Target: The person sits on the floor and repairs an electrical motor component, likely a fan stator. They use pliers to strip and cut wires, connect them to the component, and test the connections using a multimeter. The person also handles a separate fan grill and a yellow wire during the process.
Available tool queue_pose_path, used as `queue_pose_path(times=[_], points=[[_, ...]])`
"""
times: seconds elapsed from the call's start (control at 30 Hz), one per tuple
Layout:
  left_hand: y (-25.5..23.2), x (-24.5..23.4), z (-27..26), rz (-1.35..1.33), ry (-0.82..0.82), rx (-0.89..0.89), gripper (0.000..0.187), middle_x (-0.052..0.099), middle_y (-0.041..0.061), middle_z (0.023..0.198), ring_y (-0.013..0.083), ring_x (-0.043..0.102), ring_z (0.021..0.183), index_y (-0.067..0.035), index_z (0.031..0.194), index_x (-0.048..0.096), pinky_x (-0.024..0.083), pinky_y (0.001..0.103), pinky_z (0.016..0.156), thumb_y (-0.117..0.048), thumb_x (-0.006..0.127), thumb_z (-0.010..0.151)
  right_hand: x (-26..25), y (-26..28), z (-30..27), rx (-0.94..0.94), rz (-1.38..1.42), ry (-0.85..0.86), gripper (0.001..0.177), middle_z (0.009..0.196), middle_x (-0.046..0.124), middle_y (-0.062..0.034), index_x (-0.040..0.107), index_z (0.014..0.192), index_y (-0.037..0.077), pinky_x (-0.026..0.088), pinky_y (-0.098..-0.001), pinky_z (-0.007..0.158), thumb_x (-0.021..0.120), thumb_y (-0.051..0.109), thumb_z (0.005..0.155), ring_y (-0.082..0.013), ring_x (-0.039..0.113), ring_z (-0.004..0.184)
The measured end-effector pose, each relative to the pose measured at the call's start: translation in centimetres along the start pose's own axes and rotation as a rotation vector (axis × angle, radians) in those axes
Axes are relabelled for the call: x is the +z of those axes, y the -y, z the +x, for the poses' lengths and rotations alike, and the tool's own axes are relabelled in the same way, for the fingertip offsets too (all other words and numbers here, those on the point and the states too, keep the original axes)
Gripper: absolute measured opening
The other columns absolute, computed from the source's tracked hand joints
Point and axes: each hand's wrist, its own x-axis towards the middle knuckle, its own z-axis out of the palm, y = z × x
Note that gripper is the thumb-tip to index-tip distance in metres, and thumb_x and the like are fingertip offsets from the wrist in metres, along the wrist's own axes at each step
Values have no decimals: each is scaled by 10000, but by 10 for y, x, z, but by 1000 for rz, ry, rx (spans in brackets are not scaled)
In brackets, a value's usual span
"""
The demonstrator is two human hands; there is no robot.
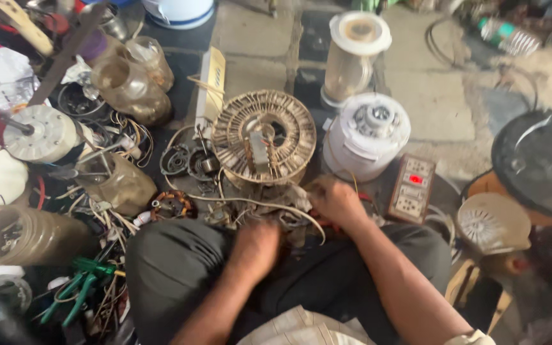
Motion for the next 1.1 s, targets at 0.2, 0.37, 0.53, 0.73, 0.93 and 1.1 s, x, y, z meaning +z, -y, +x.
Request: queue_pose_path(times=[0.2, 0.37, 0.53, 0.73, 0.93, 1.1], points=[[-22, 47, -23, -26, 4, 73, 239, 716, 172, 1023, 365, 676, 985, -62, 994, 732, 528, 501, 794, -202, 632, 827, -23, 16, -27, -89, -155, 74, 338, 880, 799, -133, 712, 1204, 140, 604, -358, 718, 662, 245, 887, -260, 785, 696], [-8, 58, -14, 14, 209, 72, 226, 743, 126, 1045, 332, 716, 974, -121, 993, 762, 503, 530, 833, -242, 580, 933, -27, 48, -73, -193, -136, -108, 317, 922, 769, -140, 727, 1154, 92, 605, -368, 717, 717, 224, 866, -241, 775, 795], [-5, 56, -11, -89, 457, -2, 307, 767, 131, 1036, 307, 732, 986, -133, 1009, 761, 496, 491, 910, -360, 559, 965, -39, 85, -97, -406, -288, -233, 271, 960, 765, -137, 754, 1105, 83, 582, -384, 755, 747, 192, 857, -278, 745, 859], [6, 32, -6, -224, 428, -59, 311, 753, 156, 1057, 349, 719, 1012, -108, 1134, 693, 524, 515, 904, -325, 568, 952, -85, 45, -84, -192, -335, -527, 280, 1000, 752, -142, 735, 1139, 54, 573, -400, 777, 738, 192, 895, -291, 745, 840], [2, 8, -3, -373, 234, 13, 214, 713, 155, 1097, 365, 669, 1059, -87, 1080, 682, 516, 503, 889, -201, 620, 910, -74, -8, -79, 89, -479, -326, 386, 1028, 763, -160, 733, 1182, 112, 553, -459, 847, 709, 334, 867, -360, 719, 945], [-18, -13, 6, -442, -82, 132, 165, 671, 157, 1054, 375, 648, 1042, -59, 1045, 646, 514, 475, 884, -101, 666, 886, -78, -53, -30, 32, -322, -227, 596, 1128, 715, -253, 661, 1243, 29, 530, -467, 931, 742, 417, 797, -410, 682, 1073]])
